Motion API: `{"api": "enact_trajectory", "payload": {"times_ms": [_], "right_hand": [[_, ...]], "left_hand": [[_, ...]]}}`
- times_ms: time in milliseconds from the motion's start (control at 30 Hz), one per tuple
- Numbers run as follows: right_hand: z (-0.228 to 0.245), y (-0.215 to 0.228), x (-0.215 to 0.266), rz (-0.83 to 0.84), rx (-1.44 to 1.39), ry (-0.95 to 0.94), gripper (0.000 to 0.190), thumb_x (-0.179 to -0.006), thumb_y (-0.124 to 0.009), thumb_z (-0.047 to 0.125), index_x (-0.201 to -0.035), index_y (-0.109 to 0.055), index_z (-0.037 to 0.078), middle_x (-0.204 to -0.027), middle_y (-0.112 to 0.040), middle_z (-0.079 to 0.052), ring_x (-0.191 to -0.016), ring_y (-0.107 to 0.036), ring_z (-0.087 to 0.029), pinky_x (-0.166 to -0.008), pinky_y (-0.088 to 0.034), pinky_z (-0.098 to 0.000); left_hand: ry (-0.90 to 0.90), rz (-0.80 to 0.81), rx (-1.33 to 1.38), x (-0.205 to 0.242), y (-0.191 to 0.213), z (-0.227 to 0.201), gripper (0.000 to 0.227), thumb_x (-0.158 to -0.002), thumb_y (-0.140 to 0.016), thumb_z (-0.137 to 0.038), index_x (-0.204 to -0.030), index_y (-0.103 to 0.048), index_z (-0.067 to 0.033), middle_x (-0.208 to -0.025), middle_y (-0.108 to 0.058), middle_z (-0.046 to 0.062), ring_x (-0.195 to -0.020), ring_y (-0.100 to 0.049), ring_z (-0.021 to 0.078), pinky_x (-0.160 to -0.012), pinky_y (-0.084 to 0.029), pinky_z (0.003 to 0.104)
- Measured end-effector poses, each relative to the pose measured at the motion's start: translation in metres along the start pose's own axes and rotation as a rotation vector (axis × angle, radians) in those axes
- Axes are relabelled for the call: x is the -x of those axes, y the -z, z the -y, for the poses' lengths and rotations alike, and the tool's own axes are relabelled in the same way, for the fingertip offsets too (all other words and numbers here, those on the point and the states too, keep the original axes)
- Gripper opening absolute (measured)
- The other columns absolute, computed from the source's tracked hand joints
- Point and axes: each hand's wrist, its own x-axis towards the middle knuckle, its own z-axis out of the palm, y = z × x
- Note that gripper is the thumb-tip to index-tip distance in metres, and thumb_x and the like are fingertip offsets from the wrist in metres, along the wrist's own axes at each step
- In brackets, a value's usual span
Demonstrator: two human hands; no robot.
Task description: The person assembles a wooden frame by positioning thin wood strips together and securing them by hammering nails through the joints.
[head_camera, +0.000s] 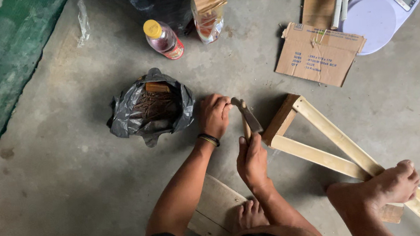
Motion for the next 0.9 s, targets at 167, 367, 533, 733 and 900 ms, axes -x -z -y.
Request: {"api": "enact_trajectory", "payload": {"times_ms": [167,367,533,733,900], "right_hand": [[0.0065,0.0055,-0.003,0.01,0.016,0.037,0.02,-0.103,-0.059,0.01,-0.115,-0.049,-0.002,-0.077,-0.063,-0.028,-0.065,-0.061,-0.05,-0.054,-0.044,-0.0542],[0.0037,0.0045,-0.0062,0.0,0.048,0.138,0.015,-0.103,-0.061,0.008,-0.107,-0.049,0.001,-0.078,-0.064,-0.024,-0.067,-0.063,-0.047,-0.054,-0.047,-0.0512],[0.002,0.007,0.0034,-0.058,0.006,0.199,0.016,-0.103,-0.06,0.008,-0.106,-0.047,0.001,-0.076,-0.065,-0.023,-0.063,-0.061,-0.047,-0.054,-0.044,-0.0536],[0.0071,0.0064,-0.0055,0.046,0.058,0.078,0.019,-0.1,-0.059,0.01,-0.114,-0.05,-0.001,-0.079,-0.066,-0.028,-0.065,-0.064,-0.049,-0.052,-0.048,-0.0544],[-0.0003,0.0035,-0.0033,0.059,0.056,0.015,0.02,-0.102,-0.06,0.013,-0.113,-0.049,0.0,-0.079,-0.067,-0.028,-0.067,-0.065,-0.049,-0.055,-0.048,-0.0546]], "left_hand": [[0.004,0.014,-0.025,-0.0026,0.0026,0.0003,0.011,-0.091,-0.065,-0.013,-0.1,-0.07,-0.0093,-0.1,-0.066,0.006,-0.098,-0.062,0.0288,-0.088,-0.043,0.044],[-0.003,0.028,-0.038,-0.0023,-0.0005,0.0021,0.011,-0.09,-0.064,-0.012,-0.099,-0.069,-0.008,-0.098,-0.065,0.007,-0.098,-0.062,0.0293,-0.087,-0.043,0.044],[0.018,0.013,0.025,-0.0009,0.0011,0.0008,0.007,-0.091,-0.065,-0.014,-0.096,-0.068,-0.0089,-0.097,-0.066,0.006,-0.099,-0.063,0.0287,-0.089,-0.045,0.044],[-0.003,-0.004,-0.024,-0.0018,0.0007,-0.0009,0.014,-0.086,-0.064,-0.011,-0.099,-0.068,-0.0087,-0.1,-0.065,0.008,-0.098,-0.062,0.0307,-0.088,-0.045,0.046],[0.013,0.011,-0.002,0.0006,-0.0034,0.004,0.01,-0.088,-0.065,-0.012,-0.098,-0.068,-0.0104,-0.1,-0.066,0.006,-0.1,-0.062,0.031,-0.089,-0.045,0.045]]}}
